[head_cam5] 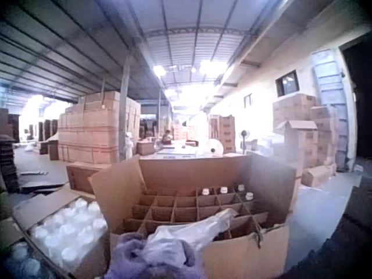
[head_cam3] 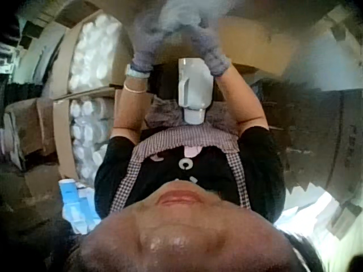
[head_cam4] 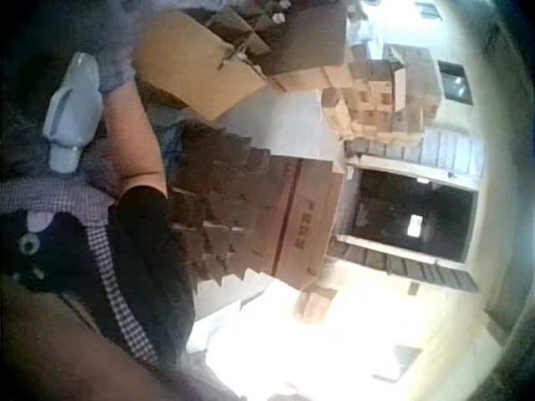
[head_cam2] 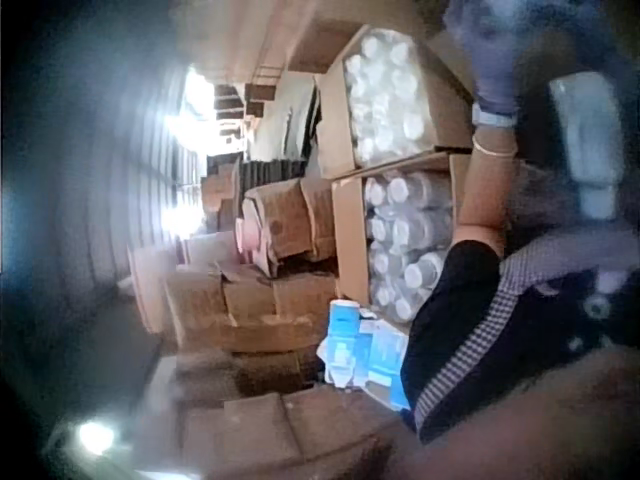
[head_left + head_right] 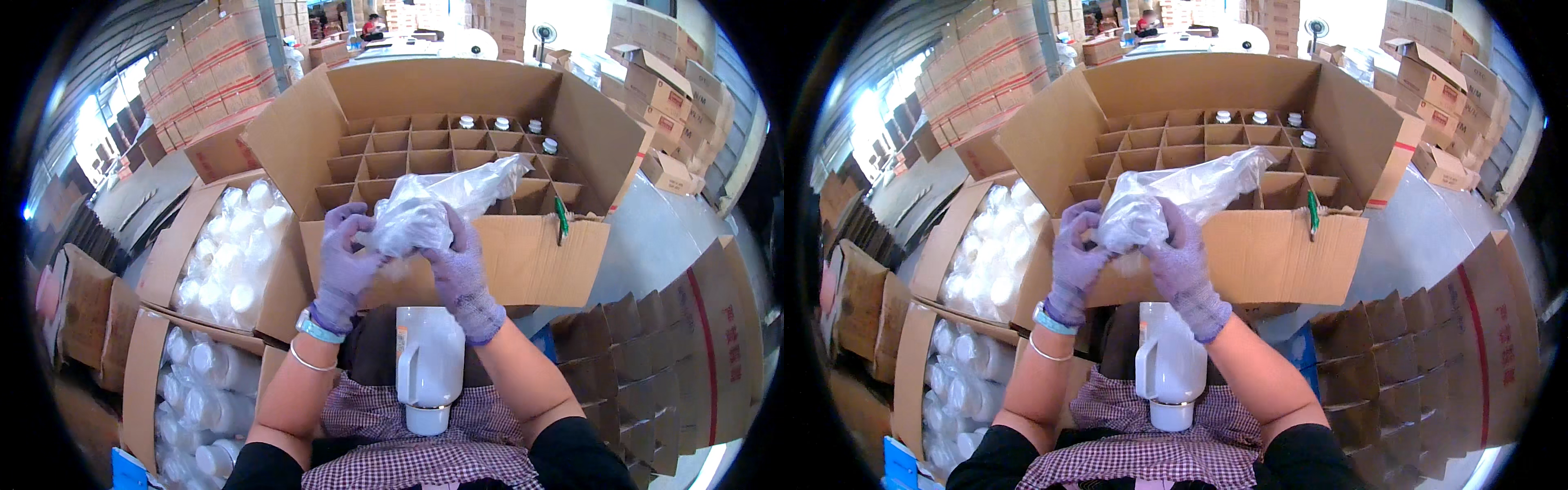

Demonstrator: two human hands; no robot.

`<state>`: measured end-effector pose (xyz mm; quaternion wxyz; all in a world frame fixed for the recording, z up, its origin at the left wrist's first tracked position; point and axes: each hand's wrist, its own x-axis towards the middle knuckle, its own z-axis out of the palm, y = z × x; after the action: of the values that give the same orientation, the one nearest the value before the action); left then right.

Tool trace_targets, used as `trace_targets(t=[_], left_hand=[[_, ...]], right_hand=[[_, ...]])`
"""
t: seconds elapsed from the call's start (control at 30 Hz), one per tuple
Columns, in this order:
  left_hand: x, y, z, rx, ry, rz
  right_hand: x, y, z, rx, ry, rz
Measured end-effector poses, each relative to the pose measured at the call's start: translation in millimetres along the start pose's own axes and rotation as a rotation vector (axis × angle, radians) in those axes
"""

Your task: The person packs white thermos flasks into a cardboard box with dividers. They pick up each flask, screw on the lid, wrap it in a plastic bag, and place it into a compartment. The process is repeated for multiple flasks.

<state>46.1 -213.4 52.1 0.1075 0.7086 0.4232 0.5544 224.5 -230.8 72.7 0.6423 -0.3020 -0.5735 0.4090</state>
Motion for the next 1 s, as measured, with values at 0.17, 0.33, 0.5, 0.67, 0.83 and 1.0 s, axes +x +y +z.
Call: trace_targets(t=[0.17,0.33,0.5,0.67,0.83,1.0], left_hand=[[-18.8,-39.8,-9.9,-0.538,0.15,-0.4],[-55.5,-52.5,21.4,-0.572,0.138,-0.429],[-100.9,-82.9,35.8,-0.362,-0.196,-0.438],[-145.6,-10.5,2.7,-0.235,-0.148,-0.5],[-187.9,46.2,-4.6,-0.03,-0.421,-0.453],[-177.2,27.5,3.1,-0.577,-0.316,-0.747]], right_hand=[[8.0,24.7,-61.4,-0.834,-0.025,-0.242],[-17.9,100.4,-122.6,-1.033,-0.284,-0.376],[-67.3,156.9,-147.2,-0.959,-0.325,-0.315],[-110.8,65.6,-132.0,-0.485,-0.344,0.386],[-192.3,30.6,-139.7,-0.616,-0.767,-0.065],[-249.1,-8.6,-115.5,-0.351,-0.329,0.234]])
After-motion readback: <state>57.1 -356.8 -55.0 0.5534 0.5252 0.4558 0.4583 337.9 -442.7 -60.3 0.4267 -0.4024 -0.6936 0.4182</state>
